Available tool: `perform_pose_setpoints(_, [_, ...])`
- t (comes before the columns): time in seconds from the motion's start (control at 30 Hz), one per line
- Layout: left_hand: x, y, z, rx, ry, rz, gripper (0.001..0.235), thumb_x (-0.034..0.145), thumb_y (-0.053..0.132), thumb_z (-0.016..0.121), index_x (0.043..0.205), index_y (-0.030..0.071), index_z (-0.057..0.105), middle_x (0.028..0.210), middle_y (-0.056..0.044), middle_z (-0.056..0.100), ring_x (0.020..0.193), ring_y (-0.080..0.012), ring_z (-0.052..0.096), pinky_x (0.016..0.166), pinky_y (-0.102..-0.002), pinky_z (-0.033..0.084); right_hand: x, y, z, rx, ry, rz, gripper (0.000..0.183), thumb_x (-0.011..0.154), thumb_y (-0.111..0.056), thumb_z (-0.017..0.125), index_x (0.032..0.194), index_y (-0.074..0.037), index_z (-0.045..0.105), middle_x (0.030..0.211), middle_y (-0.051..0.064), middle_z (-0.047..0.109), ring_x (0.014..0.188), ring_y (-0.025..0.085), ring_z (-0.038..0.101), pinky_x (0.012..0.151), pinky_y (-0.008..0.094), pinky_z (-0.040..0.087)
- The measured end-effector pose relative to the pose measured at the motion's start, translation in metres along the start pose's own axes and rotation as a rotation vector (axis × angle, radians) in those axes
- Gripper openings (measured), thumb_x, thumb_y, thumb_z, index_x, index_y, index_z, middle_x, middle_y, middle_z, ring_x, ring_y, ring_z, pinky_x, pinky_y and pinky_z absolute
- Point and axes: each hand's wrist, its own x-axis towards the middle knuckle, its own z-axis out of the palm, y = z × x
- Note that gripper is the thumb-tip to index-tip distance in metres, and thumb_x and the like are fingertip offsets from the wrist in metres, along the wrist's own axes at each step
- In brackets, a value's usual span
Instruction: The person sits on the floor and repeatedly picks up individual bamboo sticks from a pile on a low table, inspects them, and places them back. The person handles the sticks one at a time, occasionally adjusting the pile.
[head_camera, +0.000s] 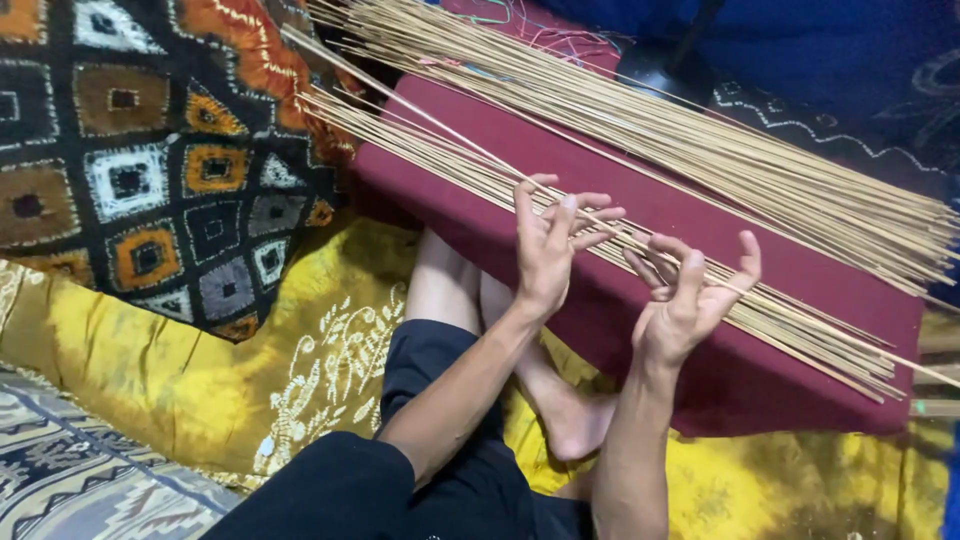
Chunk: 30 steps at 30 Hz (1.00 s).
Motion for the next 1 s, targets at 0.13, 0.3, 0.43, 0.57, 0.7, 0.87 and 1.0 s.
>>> perform_pose_setpoints(0.13, [0.028,0.012,-0.04,0.024,0.093,0.084,0.023,0.112,0.013,0.041,0.134,0.012,0.036,0.115,-0.027,0.067,0.101,-0.0425,0.072,0.079,-0.053,0.066,0.01,-0.002,-0.016,-0.008,0.006,-0.041,0.044,0.116,-0.019,0.052,0.153,-0.031,0.03,0.111,0.031,0.072,0.104,0.049,0.079,0.091,0.063,0.069])
perform_pose_setpoints(0.3, [0.014,0.01,-0.026,0.039,-0.014,0.011,0.029,0.109,0.009,0.049,0.136,0.008,0.041,0.106,-0.025,0.068,0.092,-0.0405,0.074,0.074,-0.052,0.066,-0.01,0.011,0.013,-0.075,-0.118,0.004,0.053,0.113,-0.021,0.054,0.155,-0.032,0.023,0.111,0.03,0.071,0.101,0.045,0.076,0.087,0.061,0.064])
perform_pose_setpoints(0.43, [0.033,0.021,-0.045,0.039,0.019,0.031,0.023,0.111,0.018,0.045,0.132,0.008,0.044,0.11,-0.024,0.069,0.097,-0.0386,0.074,0.076,-0.049,0.067,0.007,0.005,-0.005,-0.064,-0.094,0.015,0.042,0.114,-0.022,0.05,0.15,-0.025,0.029,0.11,0.029,0.071,0.1,0.043,0.076,0.085,0.058,0.067])
perform_pose_setpoints(0.57, [0.025,0.018,-0.036,0.019,-0.03,0.011,0.019,0.11,0.014,0.047,0.128,0.006,0.046,0.107,-0.026,0.069,0.098,-0.0419,0.074,0.078,-0.055,0.065,0.002,0.007,0.007,-0.07,-0.093,0.029,0.043,0.113,-0.025,0.05,0.15,-0.024,0.028,0.11,0.028,0.071,0.099,0.042,0.077,0.083,0.057,0.066])
perform_pose_setpoints(0.7, [0.029,0.014,-0.048,-0.061,0.002,0.001,0.019,0.113,0.02,0.041,0.122,0.006,0.052,0.108,-0.027,0.072,0.102,-0.0426,0.073,0.089,-0.06,0.062,0.001,0.012,0.01,-0.051,-0.122,0.079,0.038,0.111,-0.026,0.05,0.144,-0.018,0.033,0.108,0.027,0.072,0.097,0.038,0.076,0.083,0.054,0.066])
perform_pose_setpoints(0.87, [0.021,0.021,-0.043,-0.083,-0.067,-0.084,0.017,0.111,0.02,0.048,0.12,0.007,0.056,0.106,-0.023,0.072,0.104,-0.0384,0.073,0.09,-0.056,0.061,0.006,0.014,0.003,-0.003,-0.149,0.112,0.036,0.111,-0.028,0.049,0.142,-0.018,0.033,0.109,0.027,0.072,0.095,0.038,0.076,0.082,0.055,0.066])
perform_pose_setpoints(1.0, [0.019,0.032,-0.042,-0.149,-0.137,-0.175,0.029,0.112,0.028,0.045,0.126,0.007,0.06,0.111,-0.021,0.073,0.115,-0.0387,0.069,0.1,-0.058,0.056,0.011,0.019,-0.011,0.011,-0.162,0.122,0.029,0.11,-0.029,0.048,0.133,-0.014,0.039,0.11,0.029,0.071,0.094,0.038,0.076,0.083,0.054,0.066])
